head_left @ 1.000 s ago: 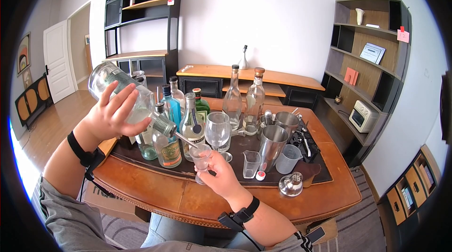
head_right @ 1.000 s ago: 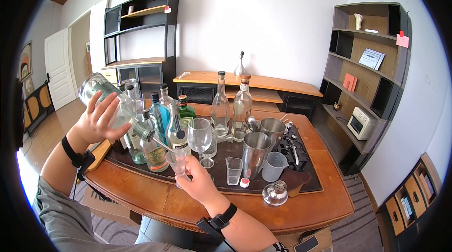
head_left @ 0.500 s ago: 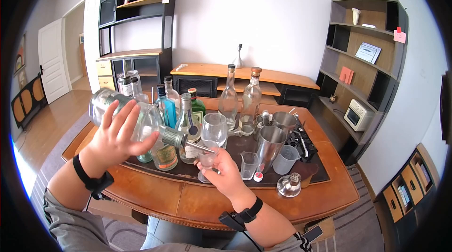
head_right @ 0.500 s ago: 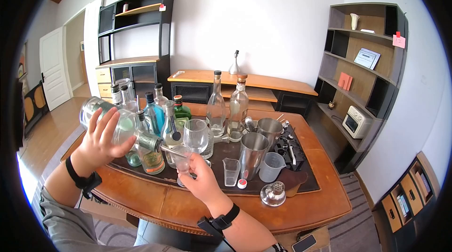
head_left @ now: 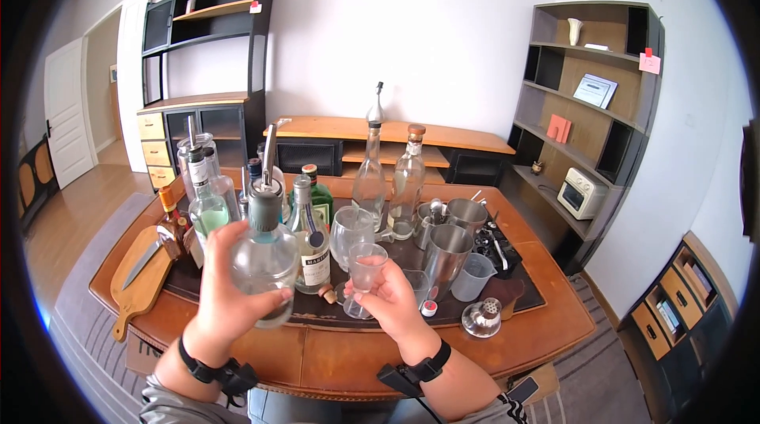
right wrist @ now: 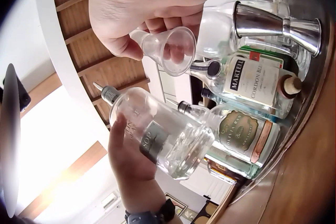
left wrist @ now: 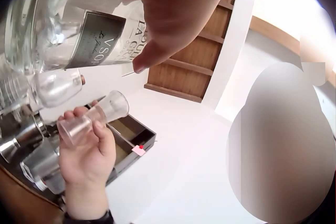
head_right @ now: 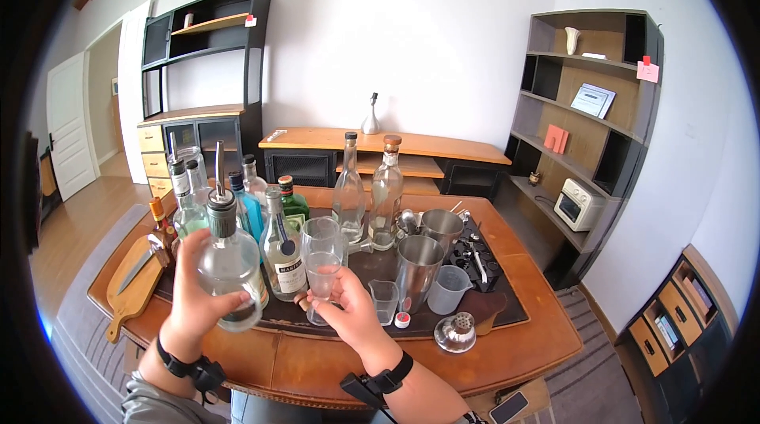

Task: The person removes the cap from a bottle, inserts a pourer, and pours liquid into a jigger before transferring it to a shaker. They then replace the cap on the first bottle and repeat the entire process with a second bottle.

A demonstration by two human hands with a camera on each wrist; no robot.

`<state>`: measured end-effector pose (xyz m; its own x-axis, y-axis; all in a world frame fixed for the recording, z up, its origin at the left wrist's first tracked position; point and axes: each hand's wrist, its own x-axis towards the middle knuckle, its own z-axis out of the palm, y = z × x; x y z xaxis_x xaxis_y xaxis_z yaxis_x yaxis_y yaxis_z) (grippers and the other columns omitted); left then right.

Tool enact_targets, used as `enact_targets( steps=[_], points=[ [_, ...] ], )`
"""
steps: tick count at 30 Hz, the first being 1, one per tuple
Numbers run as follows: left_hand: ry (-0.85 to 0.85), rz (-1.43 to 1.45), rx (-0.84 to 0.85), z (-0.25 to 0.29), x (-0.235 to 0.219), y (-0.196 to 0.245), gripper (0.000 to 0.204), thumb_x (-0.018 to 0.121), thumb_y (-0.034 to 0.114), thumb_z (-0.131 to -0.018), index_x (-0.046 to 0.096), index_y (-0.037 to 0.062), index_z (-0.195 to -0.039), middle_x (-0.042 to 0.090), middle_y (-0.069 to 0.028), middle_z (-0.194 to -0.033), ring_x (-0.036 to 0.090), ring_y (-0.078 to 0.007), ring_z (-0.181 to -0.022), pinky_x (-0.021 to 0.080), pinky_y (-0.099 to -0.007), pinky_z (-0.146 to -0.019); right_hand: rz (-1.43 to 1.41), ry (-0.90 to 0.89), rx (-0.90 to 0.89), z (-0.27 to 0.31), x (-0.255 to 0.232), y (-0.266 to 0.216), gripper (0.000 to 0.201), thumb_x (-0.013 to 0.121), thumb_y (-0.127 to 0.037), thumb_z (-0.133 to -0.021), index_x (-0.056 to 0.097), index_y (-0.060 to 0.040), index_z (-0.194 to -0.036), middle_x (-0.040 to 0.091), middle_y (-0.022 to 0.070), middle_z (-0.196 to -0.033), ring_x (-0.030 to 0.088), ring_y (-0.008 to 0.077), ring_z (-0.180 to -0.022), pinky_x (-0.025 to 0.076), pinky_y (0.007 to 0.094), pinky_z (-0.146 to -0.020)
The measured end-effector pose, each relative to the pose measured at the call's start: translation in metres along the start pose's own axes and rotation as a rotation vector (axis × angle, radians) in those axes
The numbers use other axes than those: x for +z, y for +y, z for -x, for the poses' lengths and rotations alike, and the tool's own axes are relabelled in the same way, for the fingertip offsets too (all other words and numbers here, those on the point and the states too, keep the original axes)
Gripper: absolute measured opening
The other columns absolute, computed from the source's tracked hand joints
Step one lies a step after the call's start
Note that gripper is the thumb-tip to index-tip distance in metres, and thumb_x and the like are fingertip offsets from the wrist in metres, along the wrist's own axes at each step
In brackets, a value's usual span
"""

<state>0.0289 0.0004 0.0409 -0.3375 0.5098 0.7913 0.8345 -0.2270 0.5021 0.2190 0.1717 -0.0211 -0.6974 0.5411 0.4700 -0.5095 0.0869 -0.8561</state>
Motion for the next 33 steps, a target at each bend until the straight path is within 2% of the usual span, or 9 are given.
enact_targets(
  steps=[5, 9, 14, 17, 21, 24, 27, 31, 33],
  points=[
    [0.023, 0.296, -0.172, 0.015, 0.044, -0.020, 0.102, 0.091, 0.007, -0.052, 0.039, 0.0048, -0.139, 0.045, -0.0116, -0.127, 0.048, -0.0267, -0.119, 0.039, -0.0397, -0.105, 0.051, 0.054, 0.005, -0.002, -0.007, 0.000, 0.048, 0.061, 0.005, -0.088, 0.045, -0.0036, -0.132, 0.064, 0.0105, -0.108, 0.064, 0.0208, -0.104, 0.050, 0.0368, -0.095],
    [0.020, 0.243, -0.049, 0.036, 0.057, -0.048, 0.107, 0.094, 0.012, -0.051, 0.036, 0.0028, -0.140, 0.041, -0.0143, -0.131, 0.045, -0.0296, -0.123, 0.037, -0.0416, -0.107, 0.055, 0.079, -0.021, 0.000, -0.007, -0.005, 0.046, 0.063, 0.005, -0.090, 0.046, -0.0035, -0.132, 0.064, 0.0088, -0.109, 0.063, 0.0161, -0.103, 0.049, 0.0310, -0.092],
    [-0.057, 0.312, -0.147, 0.045, 0.061, -0.047, 0.105, 0.094, 0.014, -0.052, 0.035, 0.0027, -0.139, 0.042, -0.0136, -0.129, 0.046, -0.0283, -0.120, 0.038, -0.0408, -0.105, 0.131, 0.102, -0.279, 0.007, -0.009, -0.023, 0.048, 0.065, 0.004, -0.090, 0.044, -0.0018, -0.133, 0.065, 0.0111, -0.106, 0.065, 0.0181, -0.101, 0.051, 0.0354, -0.091],
    [-0.039, 0.462, -0.235, 0.046, 0.069, -0.053, 0.104, 0.094, 0.014, -0.053, 0.036, 0.0029, -0.138, 0.042, -0.0131, -0.128, 0.046, -0.0278, -0.120, 0.038, -0.0406, -0.105, 0.140, 0.301, -0.443, -0.004, -0.011, -0.067, 0.049, 0.064, 0.002, -0.081, 0.046, -0.0021, -0.126, 0.064, 0.0159, -0.093, 0.067, 0.0268, -0.086, 0.056, 0.0422, -0.082],
    [-0.043, 0.377, -0.235, 0.049, 0.074, -0.059, 0.103, 0.094, 0.014, -0.054, 0.036, 0.0033, -0.138, 0.043, -0.0130, -0.128, 0.047, -0.0285, -0.120, 0.039, -0.0415, -0.105, 0.299, 0.344, -0.539, -0.025, -0.038, -0.137, 0.037, 0.061, 0.001, -0.081, 0.051, 0.0010, -0.117, 0.064, 0.0132, -0.090, 0.066, 0.0231, -0.083, 0.055, 0.0374, -0.079],
    [-0.091, 0.369, -0.271, 0.052, 0.079, -0.062, 0.102, 0.094, 0.014, -0.054, 0.037, 0.0034, -0.138, 0.043, -0.0129, -0.129, 0.048, -0.0289, -0.120, 0.041, -0.0413, -0.103, 0.463, 0.395, -0.359, -0.023, -0.061, -0.170, 0.043, 0.061, 0.010, -0.084, 0.051, 0.0012, -0.125, 0.065, 0.0075, -0.102, 0.064, 0.0153, -0.094, 0.051, 0.0307, -0.088],
    [-0.098, 0.337, -0.240, 0.052, 0.082, -0.063, 0.103, 0.094, 0.013, -0.053, 0.036, 0.0031, -0.138, 0.043, -0.0127, -0.129, 0.048, -0.0285, -0.119, 0.042, -0.0408, -0.102, 0.711, 0.439, -0.218, -0.015, -0.096, -0.165, 0.045, 0.064, 0.008, -0.083, 0.054, 0.0007, -0.126, 0.066, 0.0062, -0.100, 0.062, 0.0115, -0.091, 0.050, 0.0273, -0.083],
    [-0.100, 0.343, -0.249, 0.053, 0.083, -0.062, 0.104, 0.094, 0.012, -0.053, 0.036, 0.0029, -0.138, 0.043, -0.0123, -0.128, 0.049, -0.0280, -0.119, 0.043, -0.0404, -0.101, 1.244, 0.522, -0.100, -0.014, -0.098, -0.168, 0.044, 0.067, 0.003, -0.078, 0.062, -0.0032, -0.121, 0.067, 0.0114, -0.095, 0.063, 0.0185, -0.084, 0.050, 0.0289, -0.078],
    [-0.098, 0.391, -0.287, 0.054, 0.084, -0.061, 0.104, 0.093, 0.011, -0.053, 0.035, 0.0032, -0.138, 0.044, -0.0125, -0.129, 0.049, -0.0274, -0.120, 0.041, -0.0400, -0.103, 1.391, 0.503, -0.119, -0.016, -0.109, -0.164, 0.043, 0.066, 0.003, -0.072, 0.065, -0.0052, -0.115, 0.068, 0.0149, -0.098, 0.065, 0.0294, -0.088, 0.051, 0.0348, -0.080]
  ],
)
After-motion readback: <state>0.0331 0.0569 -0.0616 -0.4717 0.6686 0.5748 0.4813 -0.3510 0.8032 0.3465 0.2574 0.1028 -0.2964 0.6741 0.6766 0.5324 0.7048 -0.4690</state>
